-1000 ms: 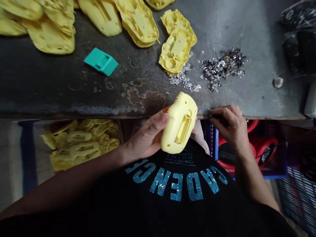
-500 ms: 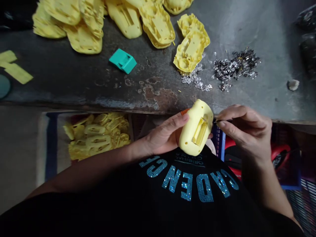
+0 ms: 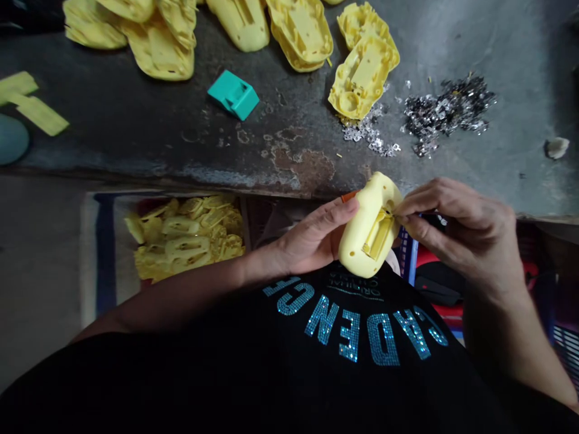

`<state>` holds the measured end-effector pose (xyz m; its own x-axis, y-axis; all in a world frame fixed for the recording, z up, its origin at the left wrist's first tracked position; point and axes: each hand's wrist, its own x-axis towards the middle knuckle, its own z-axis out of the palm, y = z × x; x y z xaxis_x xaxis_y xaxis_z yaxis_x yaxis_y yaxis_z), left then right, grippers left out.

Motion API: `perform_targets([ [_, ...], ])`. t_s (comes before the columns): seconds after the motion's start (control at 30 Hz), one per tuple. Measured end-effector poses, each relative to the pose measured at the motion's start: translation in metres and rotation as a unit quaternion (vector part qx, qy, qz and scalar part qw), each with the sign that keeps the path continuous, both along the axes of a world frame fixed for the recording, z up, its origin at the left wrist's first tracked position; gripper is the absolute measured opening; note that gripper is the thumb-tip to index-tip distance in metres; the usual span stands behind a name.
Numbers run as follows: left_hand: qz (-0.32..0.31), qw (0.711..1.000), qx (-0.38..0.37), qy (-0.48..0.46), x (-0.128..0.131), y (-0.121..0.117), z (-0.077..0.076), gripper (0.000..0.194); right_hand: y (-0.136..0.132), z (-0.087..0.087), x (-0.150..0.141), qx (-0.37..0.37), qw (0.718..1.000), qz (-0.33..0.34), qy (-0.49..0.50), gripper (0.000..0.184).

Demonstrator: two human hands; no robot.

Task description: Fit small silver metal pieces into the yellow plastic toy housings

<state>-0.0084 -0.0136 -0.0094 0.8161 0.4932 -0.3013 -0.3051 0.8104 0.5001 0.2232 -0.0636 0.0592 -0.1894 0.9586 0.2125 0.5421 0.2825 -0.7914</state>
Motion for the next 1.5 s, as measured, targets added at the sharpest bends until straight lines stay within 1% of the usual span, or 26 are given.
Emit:
perform_targets([
  [0.1, -0.004, 1.000, -0.001, -0.006, 0.001, 0.001, -0.002, 0.070, -0.002, -0.001, 0.001, -0.011, 1.000, -0.003, 0.010, 0.018],
  [0.2, -0.018, 1.000, -0.005, -0.015, 0.002, 0.002, -0.003, 0.070, -0.005, -0.003, 0.003, -0.016, 0.999, -0.014, 0.042, 0.016],
  [0.3, -0.034, 0.999, -0.006, -0.022, 0.002, 0.002, -0.003, 0.074, -0.006, -0.004, 0.004, -0.023, 0.996, -0.037, 0.081, 0.014],
  [0.43, -0.049, 0.998, -0.004, -0.034, 0.002, 0.001, -0.004, 0.076, -0.005, -0.005, 0.003, -0.034, 0.993, -0.057, 0.093, 0.011],
  [0.57, -0.036, 0.999, -0.003, -0.033, 0.004, -0.001, -0.006, 0.079, -0.003, -0.005, 0.004, -0.047, 0.994, -0.041, 0.089, 0.012],
  [0.67, -0.041, 0.999, -0.013, -0.032, 0.004, -0.002, -0.006, 0.080, -0.002, -0.004, 0.005, -0.046, 0.996, -0.034, 0.067, 0.011],
  [0.8, -0.026, 0.999, -0.011, -0.027, 0.005, -0.003, -0.003, 0.072, 0.000, 0.000, 0.004, -0.027, 0.999, -0.022, 0.015, 0.010],
  [0.9, -0.013, 1.000, -0.004, -0.022, 0.006, -0.003, 0.001, 0.070, 0.000, 0.002, 0.005, -0.016, 1.000, -0.015, -0.018, 0.012],
  [1.0, -0.010, 1.000, 0.001, -0.017, 0.006, -0.002, 0.003, 0.071, 0.000, 0.003, 0.008, -0.012, 1.000, -0.016, -0.006, 0.017],
  [1.1, -0.005, 1.000, 0.001, -0.015, 0.006, -0.002, 0.004, 0.069, -0.002, 0.003, 0.008, -0.005, 1.000, -0.022, 0.012, 0.017],
  [1.13, -0.002, 1.000, 0.002, -0.014, 0.006, -0.002, 0.004, 0.067, -0.003, 0.003, 0.006, 0.001, 1.000, -0.024, 0.012, 0.017],
  [1.2, 0.014, 1.000, 0.002, -0.011, 0.007, -0.004, 0.003, 0.062, -0.005, 0.003, 0.001, 0.037, 0.999, -0.033, -0.013, 0.019],
  [1.3, 0.054, 0.998, 0.003, 0.015, 0.008, -0.005, 0.003, 0.060, -0.008, 0.004, -0.010, 0.126, 0.985, -0.038, -0.113, 0.022],
  [1.37, 0.073, 0.997, 0.010, 0.028, 0.009, -0.005, 0.005, 0.061, -0.010, 0.003, -0.014, 0.153, 0.977, -0.040, -0.144, 0.024],
  [1.43, 0.080, 0.996, 0.021, 0.022, 0.009, -0.004, 0.007, 0.061, -0.011, 0.000, -0.013, 0.135, 0.985, -0.054, -0.095, 0.025],
  [1.5, 0.078, 0.996, 0.030, 0.012, 0.009, -0.003, 0.010, 0.061, -0.012, -0.004, -0.009, 0.090, 0.993, -0.073, -0.008, 0.024],
])
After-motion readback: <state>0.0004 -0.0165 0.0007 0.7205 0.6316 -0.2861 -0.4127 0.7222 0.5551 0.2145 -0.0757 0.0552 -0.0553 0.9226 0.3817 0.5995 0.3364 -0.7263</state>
